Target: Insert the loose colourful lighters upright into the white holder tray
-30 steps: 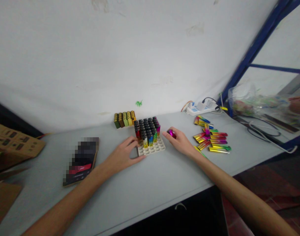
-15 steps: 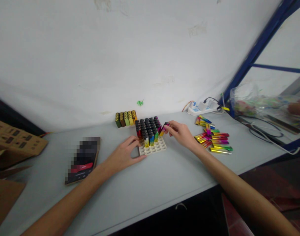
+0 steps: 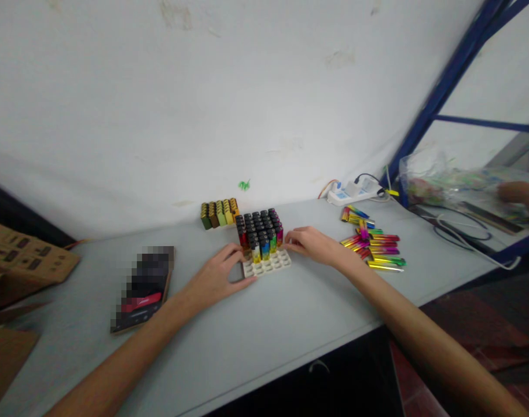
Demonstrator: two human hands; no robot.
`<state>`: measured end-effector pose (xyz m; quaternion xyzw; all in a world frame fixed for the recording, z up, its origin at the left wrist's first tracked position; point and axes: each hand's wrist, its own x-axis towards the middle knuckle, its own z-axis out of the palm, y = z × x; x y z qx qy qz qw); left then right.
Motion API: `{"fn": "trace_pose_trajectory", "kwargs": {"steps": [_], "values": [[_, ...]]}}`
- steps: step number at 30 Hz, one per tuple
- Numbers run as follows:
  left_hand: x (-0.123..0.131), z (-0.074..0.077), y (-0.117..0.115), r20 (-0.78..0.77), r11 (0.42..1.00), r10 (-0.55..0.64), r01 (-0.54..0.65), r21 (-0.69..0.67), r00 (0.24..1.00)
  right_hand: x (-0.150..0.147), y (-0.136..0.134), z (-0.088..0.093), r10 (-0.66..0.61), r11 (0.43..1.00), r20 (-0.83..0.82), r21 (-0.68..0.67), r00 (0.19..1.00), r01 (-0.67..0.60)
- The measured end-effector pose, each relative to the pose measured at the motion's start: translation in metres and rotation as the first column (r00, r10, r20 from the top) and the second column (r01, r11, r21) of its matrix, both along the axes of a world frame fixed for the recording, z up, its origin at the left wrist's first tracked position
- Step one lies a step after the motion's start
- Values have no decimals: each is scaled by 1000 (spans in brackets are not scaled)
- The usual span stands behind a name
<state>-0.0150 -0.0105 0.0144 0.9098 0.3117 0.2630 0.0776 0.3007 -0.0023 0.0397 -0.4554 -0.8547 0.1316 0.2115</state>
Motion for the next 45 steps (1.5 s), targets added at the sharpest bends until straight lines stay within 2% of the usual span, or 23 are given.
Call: {"fn": "trace_pose_trajectory", "kwargs": {"steps": [2,4,9,11,14,18,20,23,27,31,33,36,40,42,45], "values": [[0,0,0,5,1000,1,-1,-4,1000,22,-7,2,-14,1000,-41,6,999,14],[0,0,0,7,1000,4,-4,-7,1000,56,-14,7,-78,996,-36,32,996,79],[1,1,0,12,1000,-4,4,-3,1000,148,-23,11,-153,988,168,5,974,154],[1,1,0,7,1000,-4,4,-1,1000,168,-23,8,-118,991,227,-38,967,130],[0,1,0,-7,1000,3,-3,5,1000,176,-17,3,-95,991,265,-68,959,117],[0,1,0,-15,1000,1,-1,14,1000,164,-12,2,-146,988,264,-17,954,156],[0,0,1,-10,1000,1,-1,7,1000,152,-15,5,-200,980,155,14,968,200],[0,0,1,-2,1000,0,0,1,1000,125,-23,14,-281,959,-106,-13,954,281],[0,0,0,4,1000,-3,3,4,1000,81,-29,24,-282,959,-389,-79,877,273],[0,1,0,-3,1000,-8,8,16,1000,41,-28,25,-282,958,-630,-229,724,174],[0,0,0,-3,1000,-7,7,19,1000,25,-29,23,-290,953,-672,-268,682,140],[0,0,-1,-5,1000,-8,9,19,1000,4,-34,20,-262,939,-683,-342,682,17],[1,-1,-1,-9,1000,-10,10,21,1000,-22,-41,17,-249,873,-741,-450,624,-187],[1,-2,-1,-16,1000,-9,10,25,1000,-33,-41,15,-297,869,-751,-469,590,-159],[1,-3,-1,-12,1000,-17,17,22,1000,-46,-39,9,-385,892,-717,-450,580,36]]}}
